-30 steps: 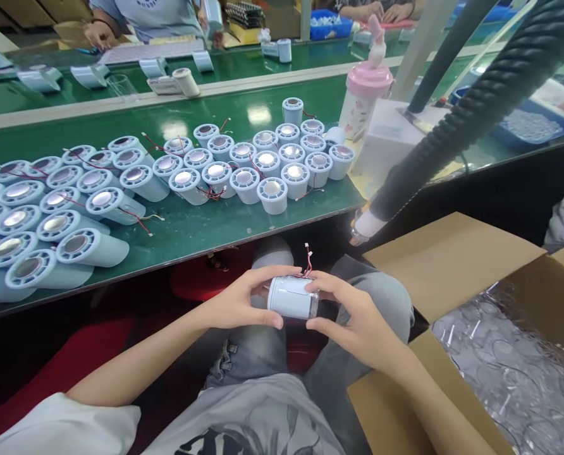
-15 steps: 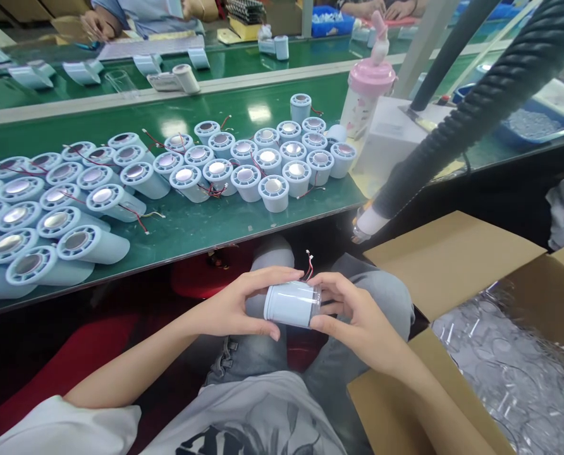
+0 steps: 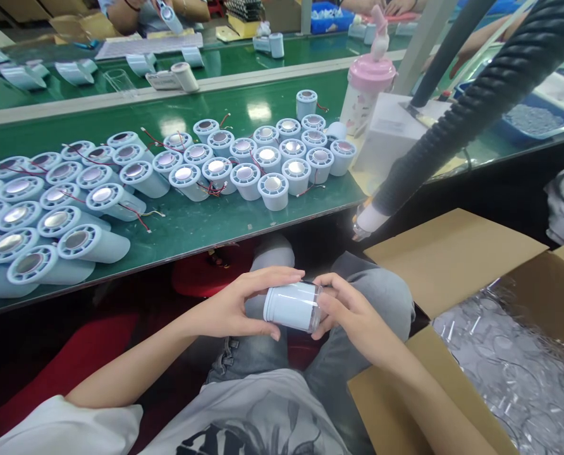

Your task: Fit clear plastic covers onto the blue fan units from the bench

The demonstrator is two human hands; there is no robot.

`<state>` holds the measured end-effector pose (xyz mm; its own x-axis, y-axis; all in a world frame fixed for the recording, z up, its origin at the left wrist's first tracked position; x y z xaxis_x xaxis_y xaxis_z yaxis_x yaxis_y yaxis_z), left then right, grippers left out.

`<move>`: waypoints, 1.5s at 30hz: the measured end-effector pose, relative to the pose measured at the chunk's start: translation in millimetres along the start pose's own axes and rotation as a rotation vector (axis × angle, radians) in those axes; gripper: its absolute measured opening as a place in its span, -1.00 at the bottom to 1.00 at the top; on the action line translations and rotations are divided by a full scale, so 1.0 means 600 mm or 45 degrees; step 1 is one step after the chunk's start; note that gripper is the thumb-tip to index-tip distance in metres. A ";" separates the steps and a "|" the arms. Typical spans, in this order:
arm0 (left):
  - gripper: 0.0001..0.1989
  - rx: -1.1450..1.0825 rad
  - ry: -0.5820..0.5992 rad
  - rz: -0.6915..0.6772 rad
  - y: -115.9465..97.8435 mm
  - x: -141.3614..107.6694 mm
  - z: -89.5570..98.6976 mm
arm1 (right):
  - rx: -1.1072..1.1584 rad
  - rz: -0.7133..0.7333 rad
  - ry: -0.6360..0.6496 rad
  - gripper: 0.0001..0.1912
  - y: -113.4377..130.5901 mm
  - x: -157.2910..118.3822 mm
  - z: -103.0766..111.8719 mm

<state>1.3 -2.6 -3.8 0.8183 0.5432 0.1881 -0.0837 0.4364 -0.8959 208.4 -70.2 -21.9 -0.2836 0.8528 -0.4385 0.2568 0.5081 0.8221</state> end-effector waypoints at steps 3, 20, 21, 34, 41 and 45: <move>-0.25 -0.023 -0.004 0.004 0.000 0.000 -0.001 | 0.048 -0.036 0.023 -0.55 0.000 0.002 -0.006; -0.27 -0.824 0.011 0.372 0.055 0.099 -0.014 | 0.581 0.174 -0.305 -0.64 -0.015 0.029 0.002; -0.27 -0.837 0.027 0.389 0.062 0.119 -0.015 | 0.621 0.212 -0.347 -0.66 -0.016 0.032 0.006; -0.36 -0.754 0.061 0.351 0.067 0.151 0.012 | 0.674 0.332 -0.382 -0.58 -0.014 0.034 0.012; -0.35 -0.675 0.012 0.082 -0.010 0.068 0.020 | 0.361 0.290 -0.170 -0.54 0.020 -0.036 -0.021; -0.32 -0.665 0.055 0.030 -0.032 0.053 0.012 | 0.330 0.287 -0.108 -0.57 0.028 -0.061 -0.035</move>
<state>25.0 11.7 22.1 0.8432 0.5137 0.1585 0.1834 0.0022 -0.9830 203.6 -95.5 15.3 -0.1182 0.9485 -0.2938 0.5330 0.3103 0.7872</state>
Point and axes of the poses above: each hand's wrist, its own x-axis towards the middle knuckle, its own z-axis out of the back of the hand, y = z × x, the point moved 2 cm from there along x, towards the middle knuckle, and after that the axes turned 8 degrees about x, right-handed, at the moved point
